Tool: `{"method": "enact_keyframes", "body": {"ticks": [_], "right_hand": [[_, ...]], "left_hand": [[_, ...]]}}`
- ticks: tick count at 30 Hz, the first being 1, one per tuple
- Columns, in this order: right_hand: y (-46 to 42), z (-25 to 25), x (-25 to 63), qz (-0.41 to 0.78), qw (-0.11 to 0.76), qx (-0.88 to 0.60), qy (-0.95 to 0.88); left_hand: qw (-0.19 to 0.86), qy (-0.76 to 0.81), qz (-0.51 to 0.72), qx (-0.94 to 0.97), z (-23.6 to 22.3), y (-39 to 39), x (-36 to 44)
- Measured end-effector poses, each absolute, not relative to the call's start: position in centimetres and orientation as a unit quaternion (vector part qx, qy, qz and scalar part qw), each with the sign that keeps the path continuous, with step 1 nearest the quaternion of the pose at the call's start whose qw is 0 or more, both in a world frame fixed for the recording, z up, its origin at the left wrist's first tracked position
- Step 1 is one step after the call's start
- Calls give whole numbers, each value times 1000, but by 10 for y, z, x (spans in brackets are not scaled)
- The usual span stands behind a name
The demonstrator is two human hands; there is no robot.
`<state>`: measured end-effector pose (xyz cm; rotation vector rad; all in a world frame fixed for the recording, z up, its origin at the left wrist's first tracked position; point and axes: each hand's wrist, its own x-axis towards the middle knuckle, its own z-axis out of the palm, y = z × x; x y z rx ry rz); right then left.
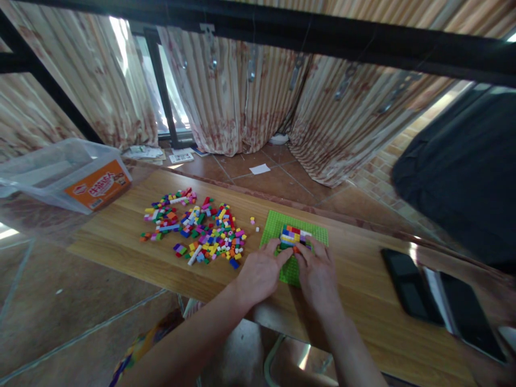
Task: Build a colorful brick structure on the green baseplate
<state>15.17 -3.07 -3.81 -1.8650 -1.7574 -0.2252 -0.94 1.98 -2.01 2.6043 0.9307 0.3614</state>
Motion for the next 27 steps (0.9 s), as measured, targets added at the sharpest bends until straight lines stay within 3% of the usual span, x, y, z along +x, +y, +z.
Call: {"method": "enact_keyframes", "body": {"ticks": [5,11,27], "right_hand": [[-31,-36,153,-26,351,-700,-621],[-29,-37,158,4,377,-687,-621],[-26,-28,163,-32,321,-652,-686]], "left_hand": [[169,323,120,923,-18,19,-9],[169,329,109,923,-16,18,-8],[195,330,139,913,-24,20,-11]]}}
